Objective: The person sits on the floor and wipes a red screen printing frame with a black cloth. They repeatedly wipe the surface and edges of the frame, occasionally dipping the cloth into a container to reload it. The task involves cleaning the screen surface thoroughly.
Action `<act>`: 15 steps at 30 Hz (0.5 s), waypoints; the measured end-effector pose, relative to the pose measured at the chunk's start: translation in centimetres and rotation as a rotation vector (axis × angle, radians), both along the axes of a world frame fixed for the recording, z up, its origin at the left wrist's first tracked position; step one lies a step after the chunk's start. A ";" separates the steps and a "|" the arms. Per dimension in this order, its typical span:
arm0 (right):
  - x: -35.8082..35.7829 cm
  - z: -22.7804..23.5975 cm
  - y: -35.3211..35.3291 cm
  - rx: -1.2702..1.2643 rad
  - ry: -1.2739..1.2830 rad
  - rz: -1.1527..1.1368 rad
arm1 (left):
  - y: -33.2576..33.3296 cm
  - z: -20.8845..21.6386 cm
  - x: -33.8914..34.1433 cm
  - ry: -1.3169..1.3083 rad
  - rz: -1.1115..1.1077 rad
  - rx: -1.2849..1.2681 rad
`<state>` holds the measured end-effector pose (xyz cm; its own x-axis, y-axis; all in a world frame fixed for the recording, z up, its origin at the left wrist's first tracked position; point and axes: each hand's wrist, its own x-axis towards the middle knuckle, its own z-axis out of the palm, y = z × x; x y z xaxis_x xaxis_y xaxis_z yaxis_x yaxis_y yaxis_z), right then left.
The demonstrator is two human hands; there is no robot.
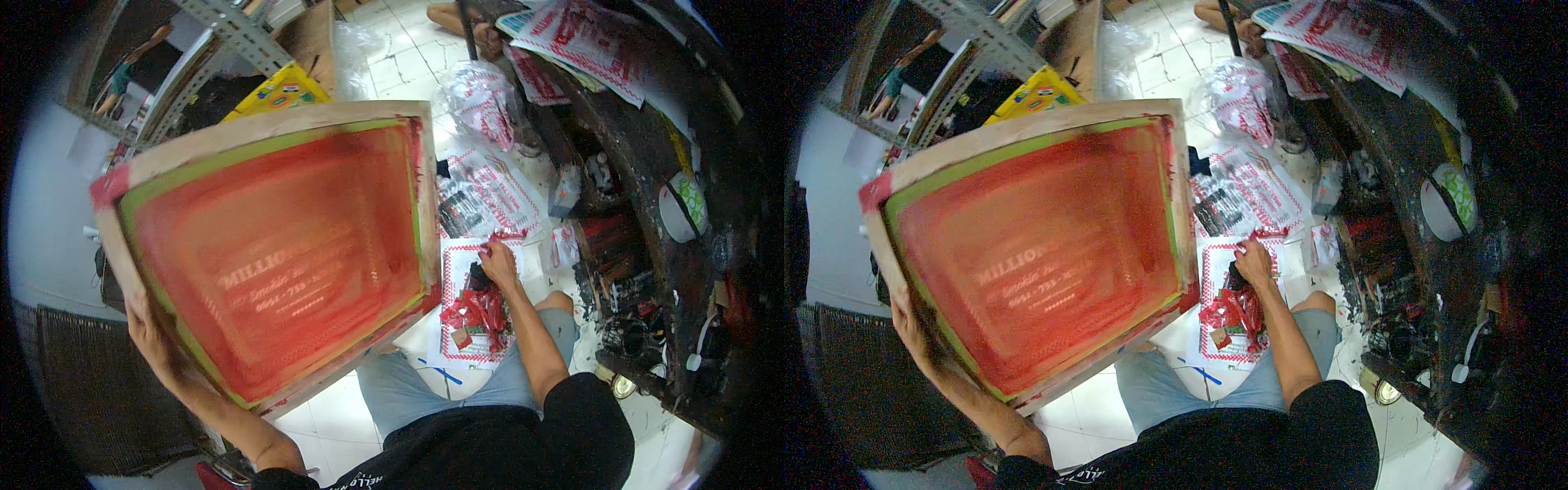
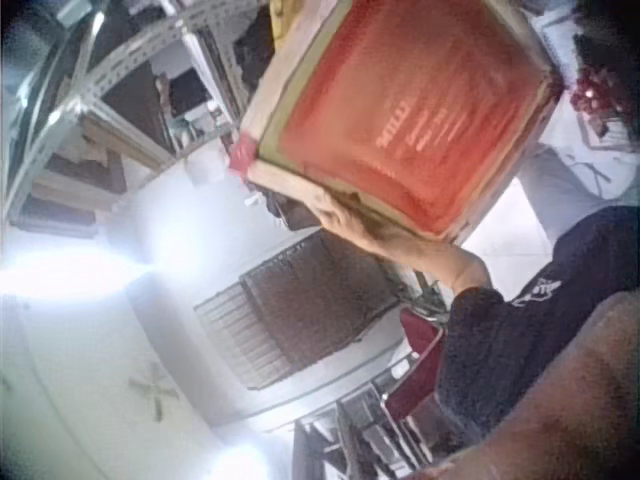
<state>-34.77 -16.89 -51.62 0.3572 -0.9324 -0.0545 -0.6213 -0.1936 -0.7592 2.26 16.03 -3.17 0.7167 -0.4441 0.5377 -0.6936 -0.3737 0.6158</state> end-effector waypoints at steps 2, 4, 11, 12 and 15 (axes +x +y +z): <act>0.5 -1.3 -1.9 0.039 -0.052 -0.053 | 1.6 -1.2 1.0 -0.033 -0.010 -0.006; 3.0 -1.3 -3.7 0.057 -0.064 -0.079 | 6.4 -1.3 3.3 0.023 -0.002 -0.028; 12.9 -5.4 -13.9 -0.048 0.067 0.099 | 9.2 -2.6 3.1 0.083 0.204 -0.083; 14.4 -6.1 -15.3 -0.090 0.080 0.104 | 9.4 -2.4 3.4 0.069 0.232 -0.065; 19.3 -7.4 -19.2 -0.153 0.139 0.144 | 9.6 -2.2 4.0 0.004 0.210 -0.119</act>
<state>-15.48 -36.13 -59.06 0.4856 -0.8738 0.0252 -0.6757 -0.3935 -0.6234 6.21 25.68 -5.35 0.7887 -0.2187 0.5745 -0.6059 -0.4347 0.6663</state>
